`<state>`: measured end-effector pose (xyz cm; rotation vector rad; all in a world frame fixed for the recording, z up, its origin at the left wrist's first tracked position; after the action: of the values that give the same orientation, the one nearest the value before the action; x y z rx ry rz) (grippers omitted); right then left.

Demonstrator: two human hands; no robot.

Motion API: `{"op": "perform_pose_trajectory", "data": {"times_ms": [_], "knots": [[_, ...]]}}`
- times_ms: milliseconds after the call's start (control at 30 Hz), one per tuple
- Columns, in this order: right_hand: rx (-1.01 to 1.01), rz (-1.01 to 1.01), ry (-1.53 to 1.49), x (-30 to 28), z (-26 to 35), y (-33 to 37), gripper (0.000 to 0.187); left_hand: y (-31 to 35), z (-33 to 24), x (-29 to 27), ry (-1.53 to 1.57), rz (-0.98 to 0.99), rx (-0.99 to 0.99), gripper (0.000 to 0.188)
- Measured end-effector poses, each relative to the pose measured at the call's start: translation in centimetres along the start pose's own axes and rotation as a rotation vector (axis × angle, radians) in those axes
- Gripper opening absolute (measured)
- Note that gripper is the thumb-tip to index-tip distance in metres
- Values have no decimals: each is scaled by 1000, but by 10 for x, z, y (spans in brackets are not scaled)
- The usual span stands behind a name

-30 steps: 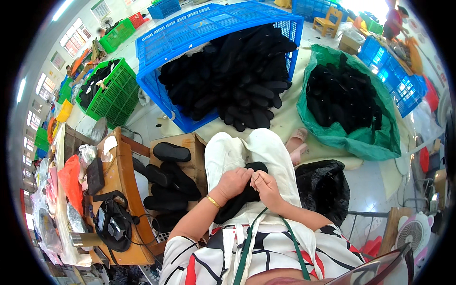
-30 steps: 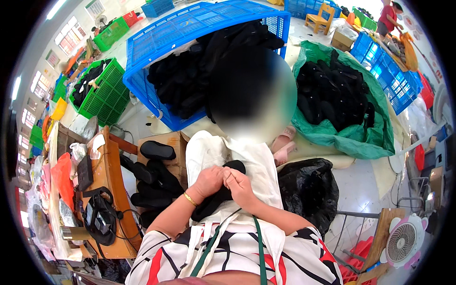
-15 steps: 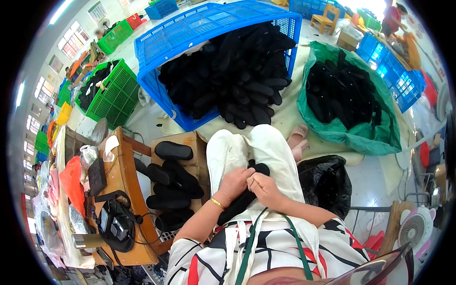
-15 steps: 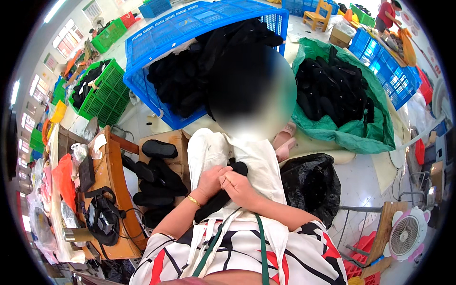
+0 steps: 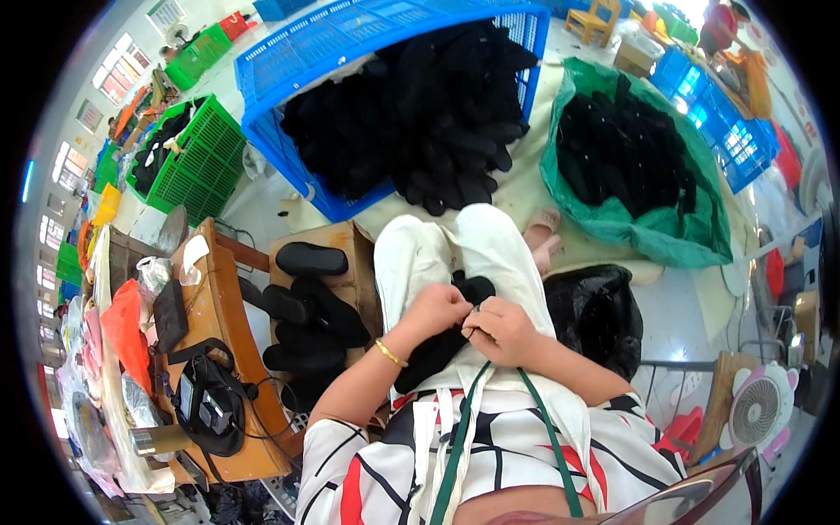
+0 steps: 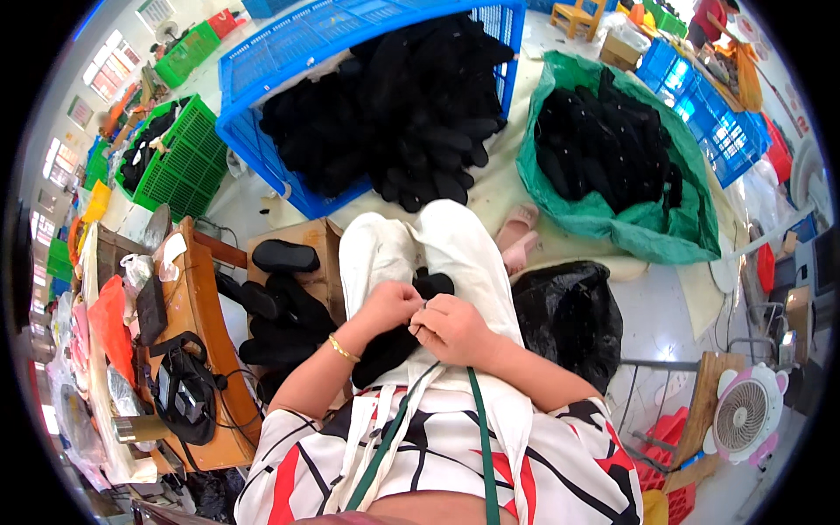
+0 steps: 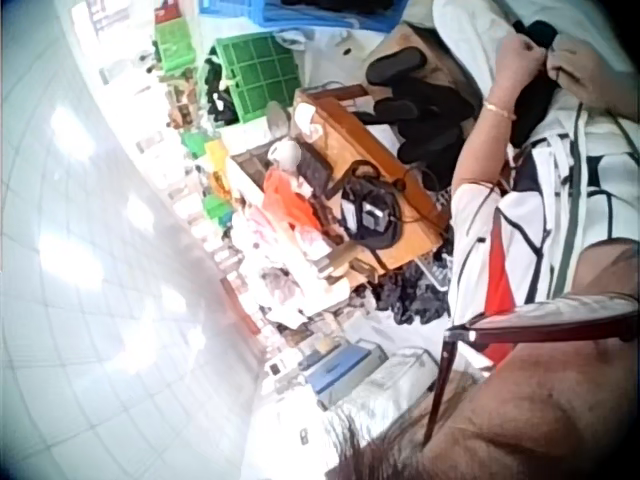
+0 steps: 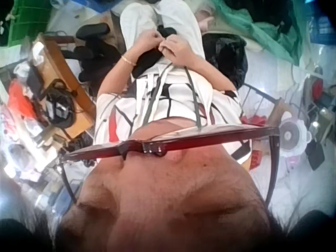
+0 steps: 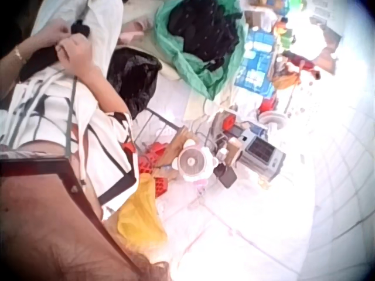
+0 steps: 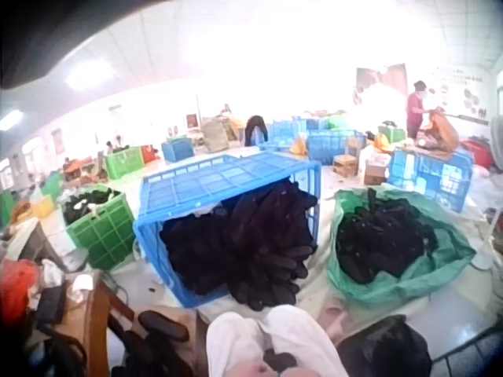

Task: The person sits on the floor in a workshop and sews a black shoe using a needle and thread. They repeatedly insert the needle into the shoe's sole and pull the thread through to secure the parts. The person handles the shoe and the sewing tools throughout the clip.

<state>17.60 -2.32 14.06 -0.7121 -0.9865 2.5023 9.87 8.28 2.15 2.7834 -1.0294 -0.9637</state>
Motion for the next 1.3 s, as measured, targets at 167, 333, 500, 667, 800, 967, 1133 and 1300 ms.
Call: {"op": "perform_pose_trajectory", "data": {"times_ms": [167, 333, 500, 667, 800, 967, 1133, 1300], "knots": [[814, 122, -271, -12, -64, 52, 19, -4, 38, -1, 155, -13, -129, 15], [963, 113, -345, 6, -92, 65, 13, 5, 24, -17, 82, -91, 8, 16], [413, 101, 180, 22, -89, 29, 4, 7, 12, -24, 3, -135, 65, 17], [266, 192, 401, 37, -93, 20, 4, 2, 11, -26, 85, -137, 125, 16], [299, 159, 287, 40, -97, 19, 5, -8, 49, -16, 297, -61, -101, 12], [339, 21, 150, 41, -95, 22, 5, -4, 50, 1, 439, -26, -92, 14], [1074, -34, -473, 41, -125, 61, 9, 3, 65, -3, 648, -39, -345, 13], [1269, -255, -506, -9, -163, 119, 16, 3, 75, 1, 897, -69, -493, 10]]}}
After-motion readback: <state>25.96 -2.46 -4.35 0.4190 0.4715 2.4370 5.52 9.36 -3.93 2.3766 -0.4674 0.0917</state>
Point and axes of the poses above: each hand's wrist, its own y-axis away from the middle knuckle, its own x-axis out of the palm, z = x × y, the point moved 9 cm from there along -y, towards the middle knuckle, and after that the axes turned 15 degrees about -z, right-handed, at the moved point
